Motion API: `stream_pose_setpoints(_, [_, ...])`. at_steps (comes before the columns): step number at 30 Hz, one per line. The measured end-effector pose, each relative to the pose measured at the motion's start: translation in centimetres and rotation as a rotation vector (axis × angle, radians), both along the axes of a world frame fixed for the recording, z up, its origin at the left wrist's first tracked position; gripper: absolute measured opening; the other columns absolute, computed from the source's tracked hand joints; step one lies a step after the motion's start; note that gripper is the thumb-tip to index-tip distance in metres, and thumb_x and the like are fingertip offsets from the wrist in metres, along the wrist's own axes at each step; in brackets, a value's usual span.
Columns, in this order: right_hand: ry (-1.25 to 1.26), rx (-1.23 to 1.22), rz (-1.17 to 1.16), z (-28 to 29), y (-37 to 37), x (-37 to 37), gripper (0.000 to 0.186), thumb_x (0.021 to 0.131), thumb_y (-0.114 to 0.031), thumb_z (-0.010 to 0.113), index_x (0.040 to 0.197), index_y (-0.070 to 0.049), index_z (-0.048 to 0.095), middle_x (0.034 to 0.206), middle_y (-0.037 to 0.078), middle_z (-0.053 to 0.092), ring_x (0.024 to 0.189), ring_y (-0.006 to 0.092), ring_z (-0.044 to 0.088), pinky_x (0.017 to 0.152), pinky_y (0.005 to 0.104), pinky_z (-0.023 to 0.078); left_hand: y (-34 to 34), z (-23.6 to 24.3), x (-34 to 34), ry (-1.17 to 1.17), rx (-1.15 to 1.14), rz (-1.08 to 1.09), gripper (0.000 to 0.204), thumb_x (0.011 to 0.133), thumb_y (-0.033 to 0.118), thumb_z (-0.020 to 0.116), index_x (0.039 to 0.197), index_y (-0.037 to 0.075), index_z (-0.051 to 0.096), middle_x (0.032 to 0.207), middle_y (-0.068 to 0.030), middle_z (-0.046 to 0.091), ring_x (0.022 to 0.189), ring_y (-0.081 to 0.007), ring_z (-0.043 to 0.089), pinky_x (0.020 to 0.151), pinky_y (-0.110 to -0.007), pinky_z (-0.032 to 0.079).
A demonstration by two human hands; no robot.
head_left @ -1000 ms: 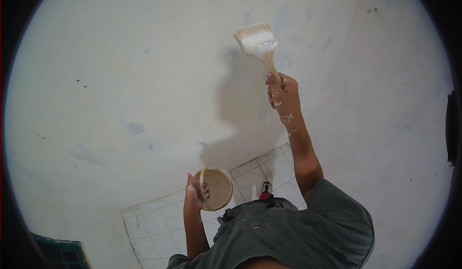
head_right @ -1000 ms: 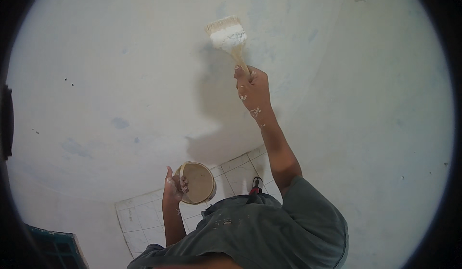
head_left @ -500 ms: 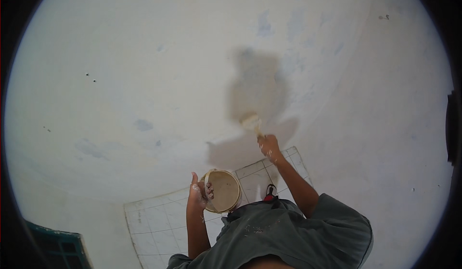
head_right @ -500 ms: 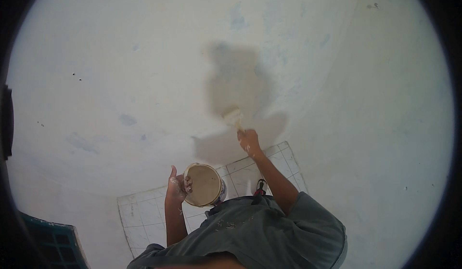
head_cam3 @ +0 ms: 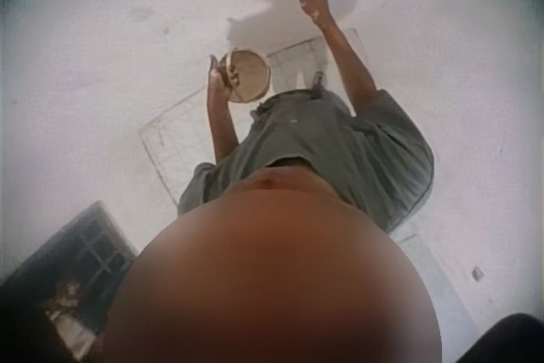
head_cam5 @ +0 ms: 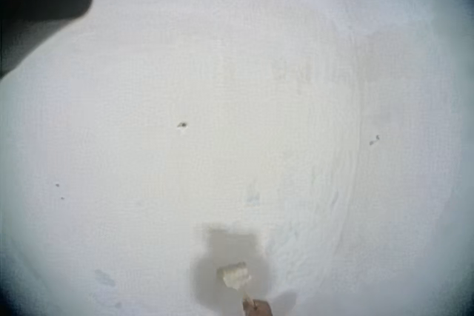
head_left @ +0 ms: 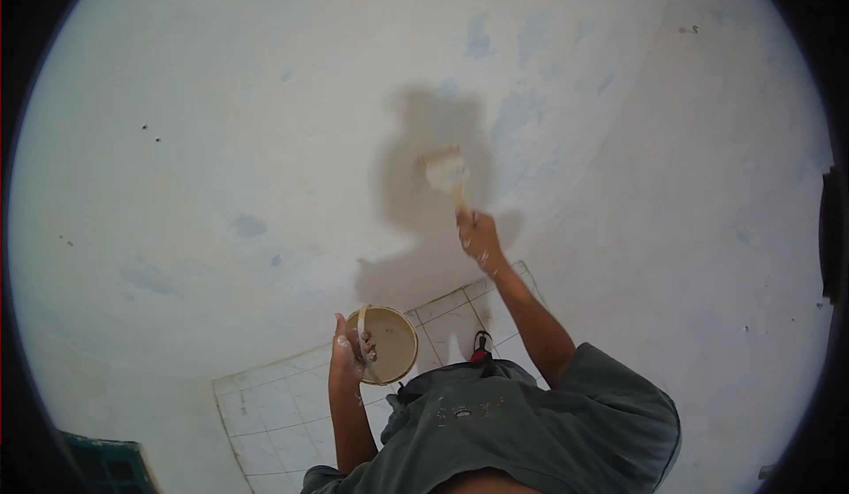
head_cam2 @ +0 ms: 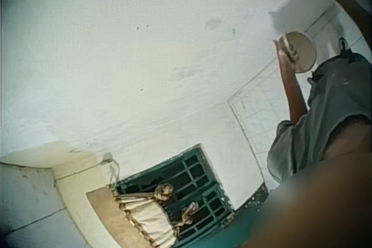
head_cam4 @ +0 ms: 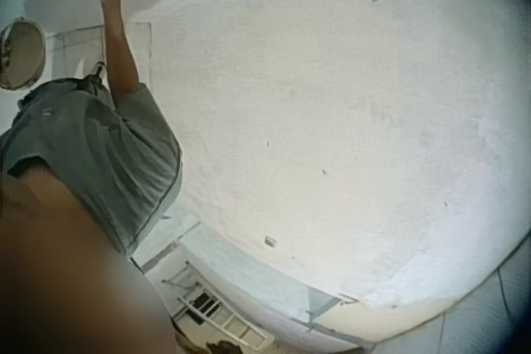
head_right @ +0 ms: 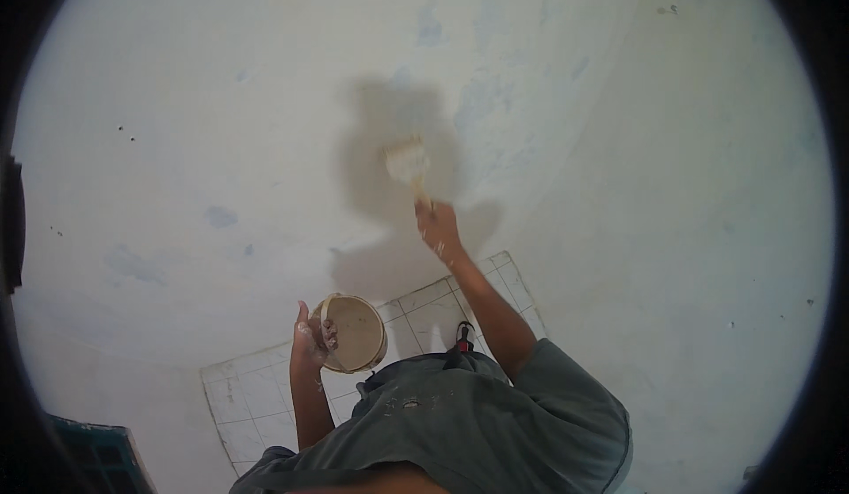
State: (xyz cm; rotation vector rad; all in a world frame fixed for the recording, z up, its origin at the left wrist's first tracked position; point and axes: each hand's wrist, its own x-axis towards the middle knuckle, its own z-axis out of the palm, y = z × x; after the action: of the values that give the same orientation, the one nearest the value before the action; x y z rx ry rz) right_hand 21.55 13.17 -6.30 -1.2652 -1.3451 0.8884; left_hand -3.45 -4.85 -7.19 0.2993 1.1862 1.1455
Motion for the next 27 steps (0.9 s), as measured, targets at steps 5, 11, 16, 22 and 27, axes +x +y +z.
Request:
stream_pose_setpoints(5, [-0.011, -0.322, -0.005, -9.2, -2.7, 0.1, 0.036, 0.084, -0.027, 0.053, 0.059, 0.0, 0.053, 0.046, 0.003, 0.045, 0.042, 0.0104, 0.04, 0.038, 0.0297, 0.03, -0.1, 0.4, -0.2, -0.048, -0.016, 0.014, 0.063, 0.081, 0.068, 0.026, 0.081, 0.008, 0.045, 0.056, -0.0006, 0.041, 0.043, -0.0132, 0.038, 0.04, -0.025, 0.031])
stream_pose_setpoints(11, [0.082, -0.068, -0.044, 3.8, -1.7, 0.3, 0.032, 0.086, -0.024, 0.05, 0.064, -0.001, 0.055, 0.046, -0.001, 0.043, 0.038, 0.007, 0.036, 0.035, 0.0248, 0.027, -0.4, -0.2, -0.5, -0.067, 0.012, -0.067, 0.053, 0.085, 0.061, 0.033, 0.088, 0.009, 0.046, 0.062, -0.0003, 0.04, 0.049, -0.0125, 0.041, 0.04, -0.025, 0.034])
stream_pose_setpoints(16, [0.254, 0.083, -0.048, 11.0, -6.9, 0.5, 0.027, 0.087, -0.019, 0.05, 0.067, -0.002, 0.055, 0.05, -0.004, 0.04, 0.046, 0.0037, 0.033, 0.042, 0.0222, 0.027, 0.0, 1.2, 0.1, 0.086, 0.001, -0.103, 0.049, 0.086, 0.057, 0.037, 0.081, 0.009, 0.043, 0.063, -0.0016, 0.041, 0.049, -0.0145, 0.043, 0.041, -0.027, 0.037])
stream_pose_setpoints(22, [-0.075, -0.016, -0.001, 7.5, -16.1, 5.9, 0.024, 0.083, -0.015, 0.054, 0.064, 0.0, 0.054, 0.051, -0.005, 0.039, 0.048, 0.0038, 0.034, 0.041, 0.0229, 0.027, 0.3, 5.6, 0.8, 0.068, 0.12, -0.236, 0.058, 0.083, 0.063, 0.036, 0.076, 0.007, 0.049, 0.057, -0.001, 0.042, 0.048, -0.0149, 0.044, 0.042, -0.028, 0.038])
stream_pose_setpoints(27, [-0.229, -0.109, 0.059, 8.6, -20.5, 10.3, 0.02, 0.082, -0.011, 0.055, 0.064, 0.0, 0.055, 0.049, -0.003, 0.039, 0.045, 0.0039, 0.033, 0.04, 0.024, 0.028, 1.9, 9.9, 4.3, 0.18, 0.234, -0.531, 0.074, 0.08, 0.069, 0.027, 0.069, 0.002, 0.053, 0.048, -0.0045, 0.046, 0.04, -0.0146, 0.044, 0.041, -0.027, 0.04])
